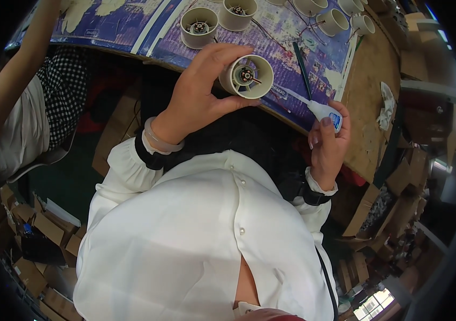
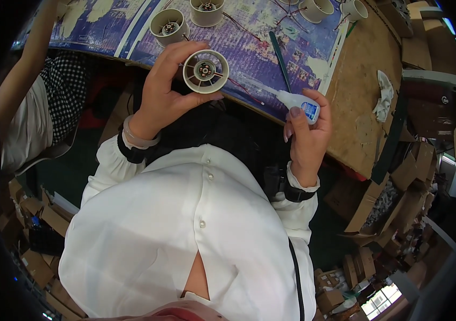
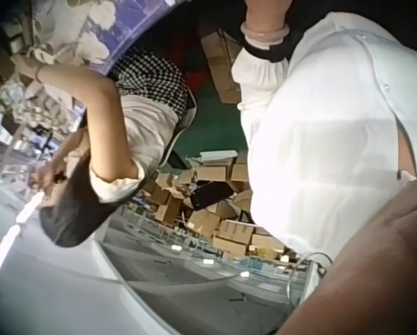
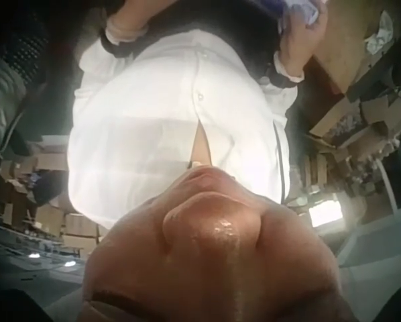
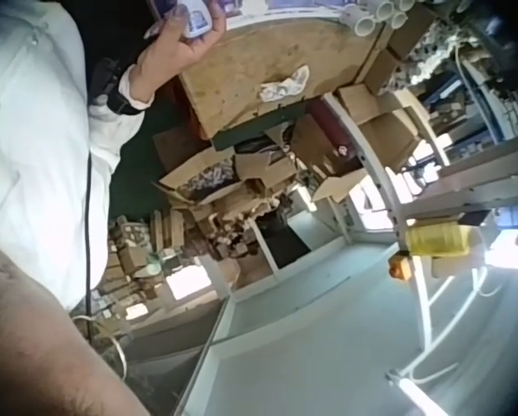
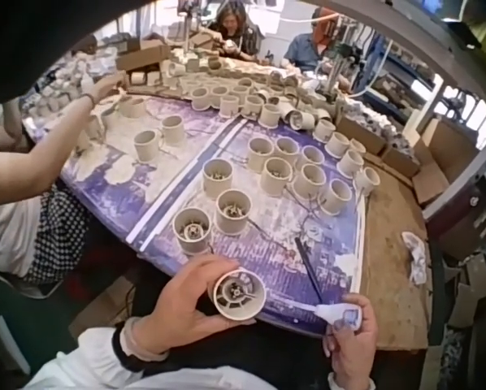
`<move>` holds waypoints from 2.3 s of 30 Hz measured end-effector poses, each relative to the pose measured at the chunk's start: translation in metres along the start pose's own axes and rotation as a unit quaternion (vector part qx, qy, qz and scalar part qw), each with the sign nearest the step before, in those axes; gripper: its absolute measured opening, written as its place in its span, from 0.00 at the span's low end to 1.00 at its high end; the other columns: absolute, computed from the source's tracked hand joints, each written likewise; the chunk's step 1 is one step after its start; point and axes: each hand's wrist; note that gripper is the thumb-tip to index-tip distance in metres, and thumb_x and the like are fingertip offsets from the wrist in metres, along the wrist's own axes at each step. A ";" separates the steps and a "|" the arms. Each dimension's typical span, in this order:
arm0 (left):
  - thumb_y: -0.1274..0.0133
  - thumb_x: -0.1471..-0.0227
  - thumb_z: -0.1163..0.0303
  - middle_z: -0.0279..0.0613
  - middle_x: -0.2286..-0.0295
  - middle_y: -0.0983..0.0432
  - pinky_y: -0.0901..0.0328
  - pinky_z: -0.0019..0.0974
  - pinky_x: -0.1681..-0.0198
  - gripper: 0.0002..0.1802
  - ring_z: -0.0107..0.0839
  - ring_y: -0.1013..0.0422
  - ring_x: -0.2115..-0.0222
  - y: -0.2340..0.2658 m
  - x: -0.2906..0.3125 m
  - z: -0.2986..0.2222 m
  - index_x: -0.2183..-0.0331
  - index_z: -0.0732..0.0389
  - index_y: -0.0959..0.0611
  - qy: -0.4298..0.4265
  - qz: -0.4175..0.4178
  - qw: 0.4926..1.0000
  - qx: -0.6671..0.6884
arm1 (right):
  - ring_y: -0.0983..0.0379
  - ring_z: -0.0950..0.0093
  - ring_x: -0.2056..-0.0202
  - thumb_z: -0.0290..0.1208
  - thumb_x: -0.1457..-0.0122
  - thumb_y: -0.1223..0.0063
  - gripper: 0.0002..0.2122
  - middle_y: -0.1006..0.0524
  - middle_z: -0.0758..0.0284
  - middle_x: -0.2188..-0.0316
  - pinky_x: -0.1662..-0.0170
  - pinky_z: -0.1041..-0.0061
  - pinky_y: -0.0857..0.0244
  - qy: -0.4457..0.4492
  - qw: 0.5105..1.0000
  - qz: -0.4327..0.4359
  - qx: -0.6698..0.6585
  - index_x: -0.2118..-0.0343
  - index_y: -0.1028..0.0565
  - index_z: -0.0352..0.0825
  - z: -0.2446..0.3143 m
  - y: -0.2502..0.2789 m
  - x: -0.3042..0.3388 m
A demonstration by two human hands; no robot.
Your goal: The person applies glue to the interior of a plastic housing, inserts a motor, and uses tweezers to position the wires. They then set the assembled unit down and pick up another housing to repeat the process.
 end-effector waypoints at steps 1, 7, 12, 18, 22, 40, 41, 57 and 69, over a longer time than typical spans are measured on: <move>0.27 0.67 0.69 0.41 0.55 0.27 0.32 0.37 0.55 0.39 0.40 0.29 0.56 0.001 0.000 0.000 0.50 0.58 0.25 0.000 -0.001 1.000 0.000 | 0.44 0.88 0.83 0.37 0.39 0.44 0.18 0.32 0.73 0.79 0.81 0.88 0.48 0.001 1.000 0.001 0.001 0.50 0.32 0.35 0.000 0.001 0.001; 0.27 0.67 0.68 0.42 0.55 0.28 0.31 0.35 0.57 0.40 0.38 0.29 0.56 0.000 0.002 0.001 0.49 0.57 0.26 0.010 -0.006 1.000 0.023 | 0.41 0.87 0.82 0.34 0.40 0.43 0.17 0.31 0.72 0.77 0.81 0.88 0.47 -0.054 0.994 0.016 -0.089 0.50 0.33 0.35 0.000 0.005 0.006; 0.26 0.68 0.68 0.42 0.54 0.29 0.32 0.32 0.52 0.42 0.34 0.28 0.55 0.000 0.004 -0.003 0.49 0.60 0.27 0.052 0.005 0.997 0.063 | 0.41 0.87 0.82 0.33 0.40 0.43 0.16 0.31 0.72 0.77 0.80 0.88 0.47 -0.087 0.988 0.015 -0.128 0.51 0.32 0.35 -0.004 0.005 0.008; 0.25 0.69 0.68 0.42 0.54 0.29 0.32 0.32 0.54 0.42 0.34 0.28 0.56 0.000 0.003 -0.004 0.50 0.60 0.27 0.005 0.002 1.000 0.012 | 0.43 0.88 0.81 0.37 0.39 0.43 0.19 0.31 0.72 0.75 0.81 0.90 0.48 -0.060 0.994 0.023 -0.090 0.50 0.33 0.35 -0.003 0.000 0.012; 0.25 0.70 0.67 0.42 0.54 0.28 0.31 0.34 0.54 0.42 0.36 0.28 0.56 -0.001 0.005 -0.005 0.50 0.60 0.26 0.024 0.001 1.000 0.012 | 0.43 0.88 0.82 0.36 0.40 0.43 0.18 0.31 0.72 0.77 0.81 0.90 0.48 -0.033 0.998 0.010 -0.046 0.51 0.33 0.35 0.001 -0.003 0.015; 0.25 0.71 0.65 0.44 0.56 0.26 0.32 0.37 0.55 0.41 0.40 0.27 0.57 -0.001 0.005 -0.001 0.52 0.60 0.25 -0.002 -0.002 0.999 -0.039 | 0.42 0.88 0.84 0.30 0.41 0.42 0.16 0.31 0.72 0.78 0.83 0.89 0.49 0.018 0.998 -0.028 0.049 0.52 0.32 0.34 0.019 -0.009 0.022; 0.25 0.71 0.65 0.44 0.56 0.26 0.32 0.37 0.55 0.41 0.40 0.27 0.57 -0.001 0.004 -0.002 0.52 0.60 0.25 -0.002 -0.002 0.999 -0.038 | 0.42 0.88 0.84 0.30 0.41 0.42 0.16 0.31 0.72 0.78 0.83 0.89 0.49 0.019 0.998 -0.028 0.050 0.52 0.32 0.34 0.021 -0.010 0.023; 0.25 0.70 0.64 0.43 0.56 0.26 0.32 0.37 0.54 0.42 0.40 0.27 0.57 0.001 0.009 -0.003 0.52 0.60 0.26 -0.005 -0.010 1.000 -0.025 | 0.37 0.88 0.82 0.25 0.45 0.38 0.17 0.26 0.71 0.74 0.81 0.90 0.45 0.047 0.997 -0.021 0.059 0.55 0.31 0.34 0.034 -0.012 0.030; 0.26 0.70 0.59 0.40 0.60 0.24 0.29 0.35 0.62 0.38 0.39 0.26 0.62 -0.002 0.014 -0.005 0.55 0.58 0.23 -0.010 -0.056 0.998 -0.007 | 0.39 0.88 0.83 0.24 0.43 0.43 0.14 0.27 0.69 0.73 0.82 0.90 0.47 0.081 0.987 -0.030 0.136 0.55 0.31 0.32 0.039 -0.017 0.034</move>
Point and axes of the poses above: each hand's wrist, its own x-axis away from the middle knuckle, its own y-axis out of the back of the hand, z = x × y
